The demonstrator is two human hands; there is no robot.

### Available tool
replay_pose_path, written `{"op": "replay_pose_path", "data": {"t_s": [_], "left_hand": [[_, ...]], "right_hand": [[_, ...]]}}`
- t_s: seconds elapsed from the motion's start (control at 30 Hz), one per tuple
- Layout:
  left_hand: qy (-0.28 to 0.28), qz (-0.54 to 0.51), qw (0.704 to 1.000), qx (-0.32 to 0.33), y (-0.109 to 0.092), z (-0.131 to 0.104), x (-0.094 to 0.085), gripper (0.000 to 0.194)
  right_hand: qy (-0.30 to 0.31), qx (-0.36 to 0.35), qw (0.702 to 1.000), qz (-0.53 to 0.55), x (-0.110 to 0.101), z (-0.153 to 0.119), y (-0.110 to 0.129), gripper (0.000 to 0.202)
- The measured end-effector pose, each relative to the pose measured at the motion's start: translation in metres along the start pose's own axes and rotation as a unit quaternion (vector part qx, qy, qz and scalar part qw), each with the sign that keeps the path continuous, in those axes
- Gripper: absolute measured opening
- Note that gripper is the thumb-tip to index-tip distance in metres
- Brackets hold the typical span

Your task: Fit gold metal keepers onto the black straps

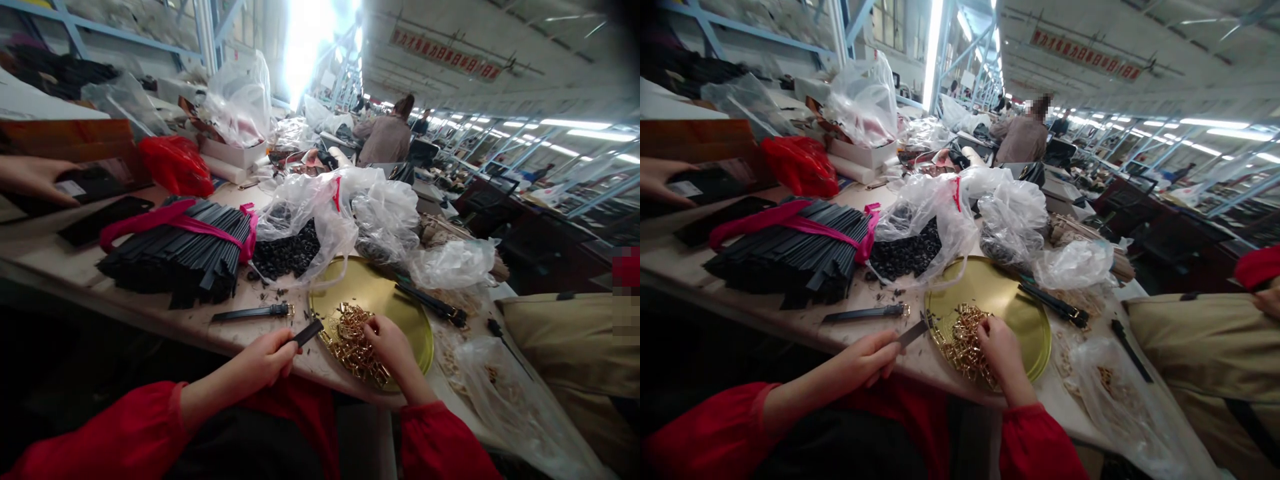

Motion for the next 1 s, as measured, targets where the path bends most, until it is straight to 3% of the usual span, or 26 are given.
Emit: {"op": "replay_pose_path", "data": {"t_s": [0.1, 0.33, 0.5, 0.6, 0.77, 0.83, 0.87, 1.0], "left_hand": [[0.007, -0.005, 1.0, -0.007, 0.004, 0.008, 0.003, 0.027], [0.024, 0.0, 1.0, -0.01, 0.002, 0.013, 0.007, 0.025], [0.025, 0.007, 1.0, -0.006, 0.002, 0.011, 0.011, 0.025], [0.021, 0.01, 1.0, 0.002, 0.002, 0.008, 0.013, 0.025], [0.002, -0.021, 1.0, 0.018, 0.002, 0.003, 0.014, 0.027], [-0.016, -0.044, 0.998, 0.03, 0.0, 0.004, 0.013, 0.028], [-0.025, -0.06, 0.997, 0.035, -0.002, 0.004, 0.013, 0.028], [-0.055, -0.118, 0.991, 0.038, -0.006, 0.005, 0.012, 0.032]], "right_hand": [[0.01, 0.013, 1.0, 0.014, -0.002, 0.002, -0.001, 0.02], [0.031, -0.001, 0.999, -0.017, 0.014, -0.002, 0.002, 0.011], [0.017, 0.036, 0.994, 0.106, 0.014, -0.001, -0.01, 0.003], [0.012, 0.035, 0.986, 0.161, 0.013, -0.002, -0.009, 0.009], [0.012, 0.037, 0.951, 0.308, 0.015, -0.016, 0.005, 0.019], [0.033, 0.055, 0.914, 0.4, 0.025, -0.028, 0.02, 0.028], [0.048, 0.073, 0.878, 0.471, 0.033, -0.035, 0.029, 0.029], [0.124, 0.148, 0.659, 0.727, 0.072, -0.066, 0.075, 0.028]]}}
Point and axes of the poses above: each hand's wrist, its own z-axis towards the middle knuckle, its own x-axis out of the palm, y = z × x, the point moved 7 cm from there along z, towards the middle knuckle, and after that the axes turned 15 degrees about z, right-handed, at the moved point
